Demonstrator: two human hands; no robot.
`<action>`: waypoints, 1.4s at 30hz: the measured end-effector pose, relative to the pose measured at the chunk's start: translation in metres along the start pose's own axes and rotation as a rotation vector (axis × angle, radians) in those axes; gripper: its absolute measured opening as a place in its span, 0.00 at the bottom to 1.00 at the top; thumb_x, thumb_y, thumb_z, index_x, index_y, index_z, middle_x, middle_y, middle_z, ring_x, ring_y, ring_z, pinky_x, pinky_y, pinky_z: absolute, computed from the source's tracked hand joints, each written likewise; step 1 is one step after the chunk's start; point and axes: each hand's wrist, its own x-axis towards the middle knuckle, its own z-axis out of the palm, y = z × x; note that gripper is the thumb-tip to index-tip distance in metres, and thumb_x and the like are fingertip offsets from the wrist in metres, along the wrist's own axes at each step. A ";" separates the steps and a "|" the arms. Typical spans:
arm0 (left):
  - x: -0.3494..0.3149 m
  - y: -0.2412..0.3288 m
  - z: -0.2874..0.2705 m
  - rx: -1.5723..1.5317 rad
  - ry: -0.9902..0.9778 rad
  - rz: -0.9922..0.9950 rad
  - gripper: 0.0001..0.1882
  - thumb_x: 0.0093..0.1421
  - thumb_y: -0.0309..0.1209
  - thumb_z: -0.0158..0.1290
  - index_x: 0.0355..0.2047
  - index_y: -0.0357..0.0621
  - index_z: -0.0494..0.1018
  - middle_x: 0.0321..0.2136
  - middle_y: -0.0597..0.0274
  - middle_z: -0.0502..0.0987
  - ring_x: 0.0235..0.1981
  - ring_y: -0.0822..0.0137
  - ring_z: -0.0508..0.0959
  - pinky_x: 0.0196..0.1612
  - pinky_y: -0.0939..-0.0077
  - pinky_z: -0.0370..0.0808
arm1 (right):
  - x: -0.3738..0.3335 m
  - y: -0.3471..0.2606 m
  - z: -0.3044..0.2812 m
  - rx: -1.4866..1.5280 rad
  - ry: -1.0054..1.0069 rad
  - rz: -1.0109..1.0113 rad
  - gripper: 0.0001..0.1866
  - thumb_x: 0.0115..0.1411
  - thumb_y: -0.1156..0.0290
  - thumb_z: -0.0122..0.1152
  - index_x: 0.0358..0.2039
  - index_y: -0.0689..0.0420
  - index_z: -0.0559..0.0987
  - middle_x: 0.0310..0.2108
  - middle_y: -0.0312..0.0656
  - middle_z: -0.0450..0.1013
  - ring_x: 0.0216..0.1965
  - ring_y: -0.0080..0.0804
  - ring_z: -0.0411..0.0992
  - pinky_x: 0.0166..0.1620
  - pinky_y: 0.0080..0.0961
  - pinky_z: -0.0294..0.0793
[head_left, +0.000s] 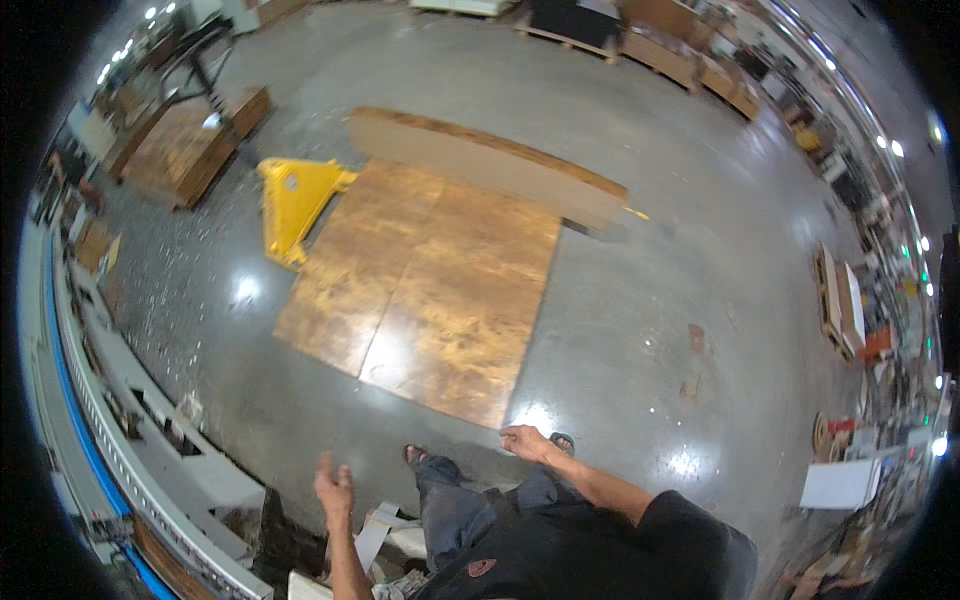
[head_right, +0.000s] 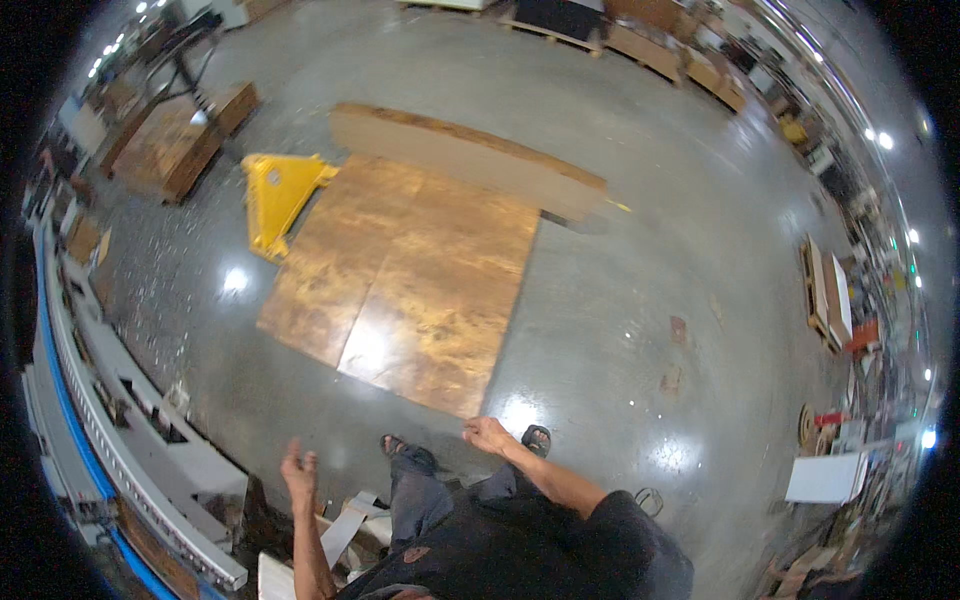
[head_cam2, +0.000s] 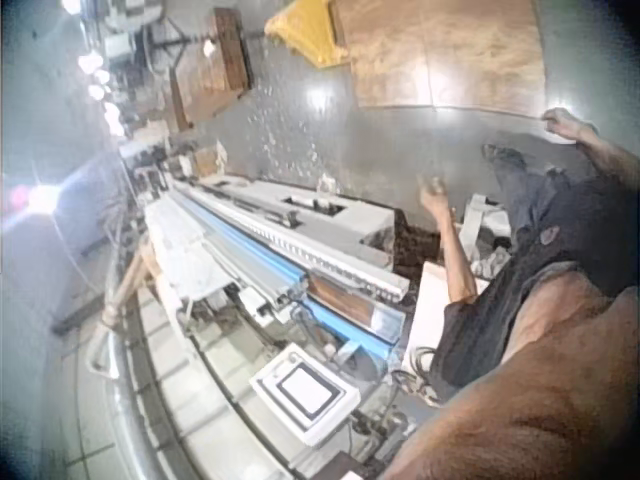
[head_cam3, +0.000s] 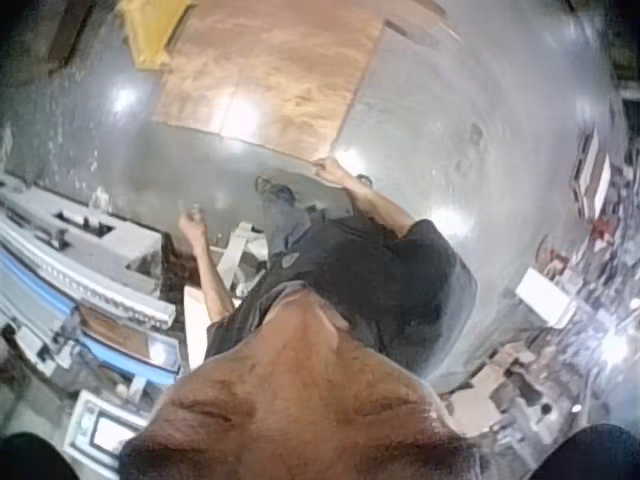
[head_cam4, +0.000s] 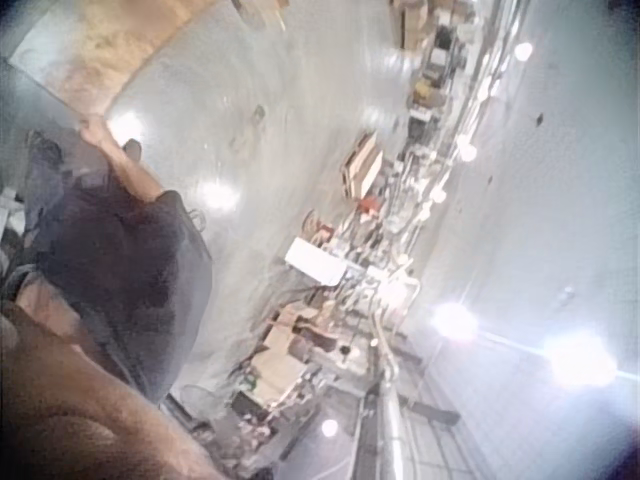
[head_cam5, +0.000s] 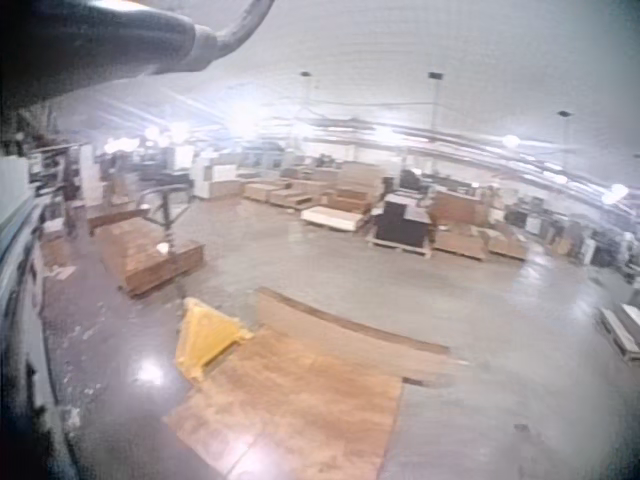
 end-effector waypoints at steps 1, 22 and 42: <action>-0.008 0.026 0.037 0.126 -0.160 0.010 0.31 0.59 0.27 0.61 0.62 0.33 0.68 0.61 0.34 0.70 0.57 0.46 0.76 0.53 0.54 0.75 | -0.022 0.036 -0.012 0.062 0.035 0.048 0.26 0.63 0.60 0.61 0.59 0.59 0.76 0.43 0.50 0.81 0.46 0.39 0.79 0.51 0.35 0.77; -0.114 0.319 0.408 0.499 -0.734 0.225 0.27 0.54 0.39 0.61 0.51 0.34 0.77 0.46 0.38 0.81 0.47 0.45 0.82 0.47 0.62 0.78 | -0.203 0.474 -0.234 1.089 0.806 0.369 0.15 0.64 0.71 0.58 0.48 0.66 0.79 0.33 0.42 0.79 0.32 0.30 0.78 0.36 0.25 0.79; 0.097 0.600 0.698 -0.028 -0.479 -0.094 0.22 0.58 0.34 0.57 0.45 0.24 0.74 0.35 0.38 0.81 0.39 0.48 0.83 0.47 0.54 0.79 | 0.133 0.478 -0.693 0.553 0.288 0.226 0.11 0.63 0.65 0.61 0.33 0.60 0.83 0.26 0.35 0.76 0.29 0.24 0.74 0.34 0.23 0.74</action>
